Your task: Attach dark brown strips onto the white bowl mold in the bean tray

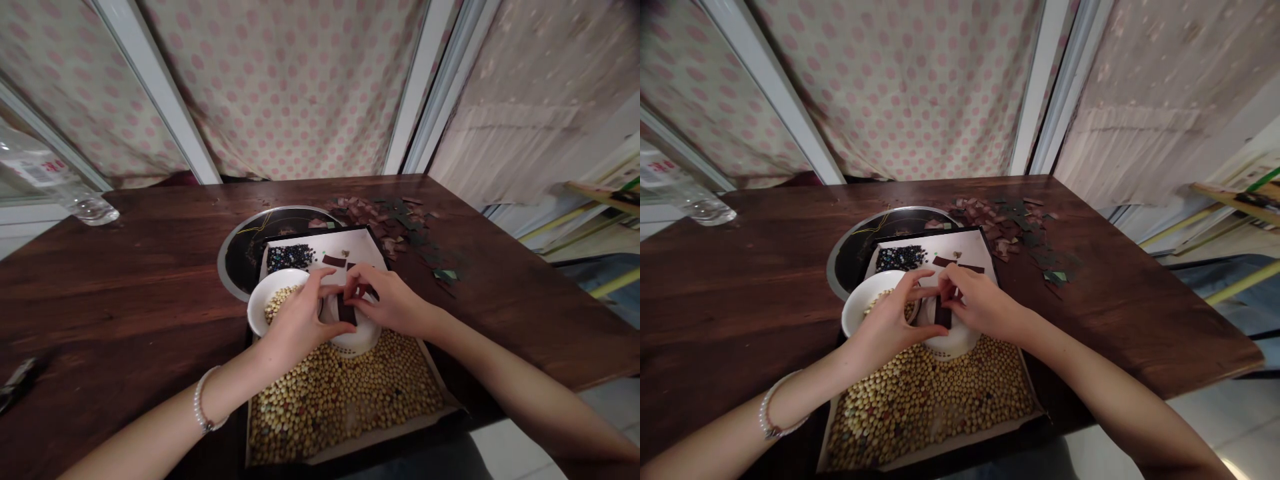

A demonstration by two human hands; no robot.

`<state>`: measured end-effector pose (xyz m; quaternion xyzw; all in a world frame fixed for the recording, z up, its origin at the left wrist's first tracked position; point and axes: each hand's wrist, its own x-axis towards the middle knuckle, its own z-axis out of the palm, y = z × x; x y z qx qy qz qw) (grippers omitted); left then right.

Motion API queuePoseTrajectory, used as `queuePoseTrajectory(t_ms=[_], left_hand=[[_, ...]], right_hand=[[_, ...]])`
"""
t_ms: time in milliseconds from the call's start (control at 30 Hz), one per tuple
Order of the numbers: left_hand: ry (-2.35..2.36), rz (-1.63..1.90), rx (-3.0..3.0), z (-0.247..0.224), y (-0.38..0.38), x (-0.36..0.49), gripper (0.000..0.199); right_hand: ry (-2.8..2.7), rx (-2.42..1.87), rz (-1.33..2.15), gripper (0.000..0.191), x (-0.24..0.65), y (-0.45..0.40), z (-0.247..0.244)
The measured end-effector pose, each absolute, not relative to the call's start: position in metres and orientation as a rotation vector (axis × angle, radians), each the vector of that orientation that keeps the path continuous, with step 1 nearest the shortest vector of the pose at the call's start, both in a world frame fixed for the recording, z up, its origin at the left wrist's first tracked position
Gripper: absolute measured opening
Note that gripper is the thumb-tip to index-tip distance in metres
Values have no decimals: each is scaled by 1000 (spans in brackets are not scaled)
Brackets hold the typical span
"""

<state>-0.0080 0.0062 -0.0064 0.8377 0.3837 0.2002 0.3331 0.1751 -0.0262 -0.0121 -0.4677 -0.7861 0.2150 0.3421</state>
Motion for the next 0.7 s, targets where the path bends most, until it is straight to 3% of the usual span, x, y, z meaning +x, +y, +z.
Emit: queuePoseTrajectory(t_ms=[700], left_hand=[[974, 546, 2220, -7, 6, -9, 72]], right_hand=[[-1987, -1310, 498, 23, 170, -28, -21]])
